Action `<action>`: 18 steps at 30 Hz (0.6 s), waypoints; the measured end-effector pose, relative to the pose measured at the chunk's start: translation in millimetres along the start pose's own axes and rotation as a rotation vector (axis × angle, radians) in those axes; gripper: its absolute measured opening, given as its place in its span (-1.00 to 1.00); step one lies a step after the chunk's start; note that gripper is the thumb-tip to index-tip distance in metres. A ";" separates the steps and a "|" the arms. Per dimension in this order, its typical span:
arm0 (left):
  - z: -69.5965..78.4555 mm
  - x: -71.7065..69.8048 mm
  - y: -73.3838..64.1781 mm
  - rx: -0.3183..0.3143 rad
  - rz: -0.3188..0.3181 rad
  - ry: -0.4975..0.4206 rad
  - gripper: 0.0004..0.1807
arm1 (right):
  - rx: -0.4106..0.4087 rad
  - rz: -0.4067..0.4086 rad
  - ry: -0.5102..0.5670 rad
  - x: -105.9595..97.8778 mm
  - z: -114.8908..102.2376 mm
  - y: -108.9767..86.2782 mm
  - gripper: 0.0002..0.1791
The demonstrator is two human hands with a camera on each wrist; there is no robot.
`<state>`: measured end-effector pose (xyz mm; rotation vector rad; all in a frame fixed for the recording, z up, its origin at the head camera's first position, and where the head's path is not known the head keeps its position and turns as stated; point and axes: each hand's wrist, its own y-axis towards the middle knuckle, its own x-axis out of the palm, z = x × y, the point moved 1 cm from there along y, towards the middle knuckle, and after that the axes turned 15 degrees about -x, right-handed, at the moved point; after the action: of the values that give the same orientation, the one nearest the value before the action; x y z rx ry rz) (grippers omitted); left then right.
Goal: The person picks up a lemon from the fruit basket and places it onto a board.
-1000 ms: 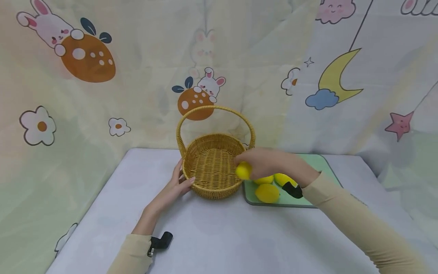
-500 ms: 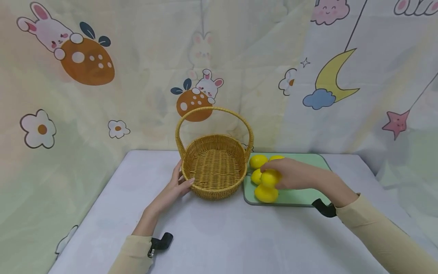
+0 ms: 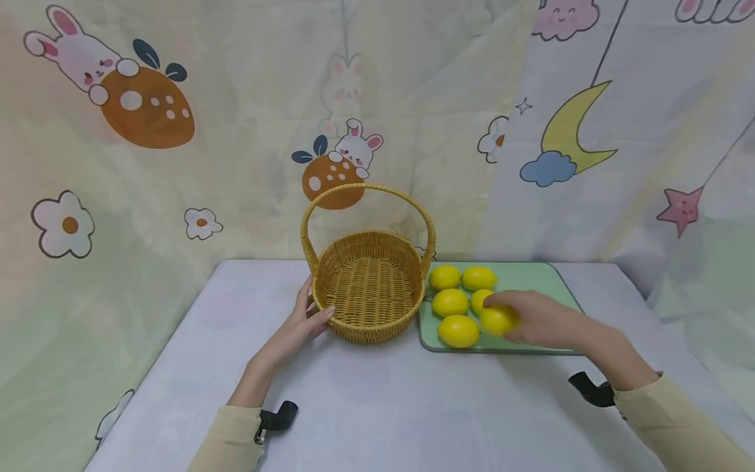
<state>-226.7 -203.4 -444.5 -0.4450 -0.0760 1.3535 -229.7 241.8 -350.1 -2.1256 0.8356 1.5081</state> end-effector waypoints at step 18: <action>-1.4 0.5 0.3 0.008 0.008 0.008 -0.03 | 0.038 0.119 -0.101 43.2 8.8 -17.9 -0.47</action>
<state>-226.4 -203.3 -445.9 -0.4445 -0.0619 1.3597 -213.6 250.2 -394.1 -1.9863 0.9609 1.6304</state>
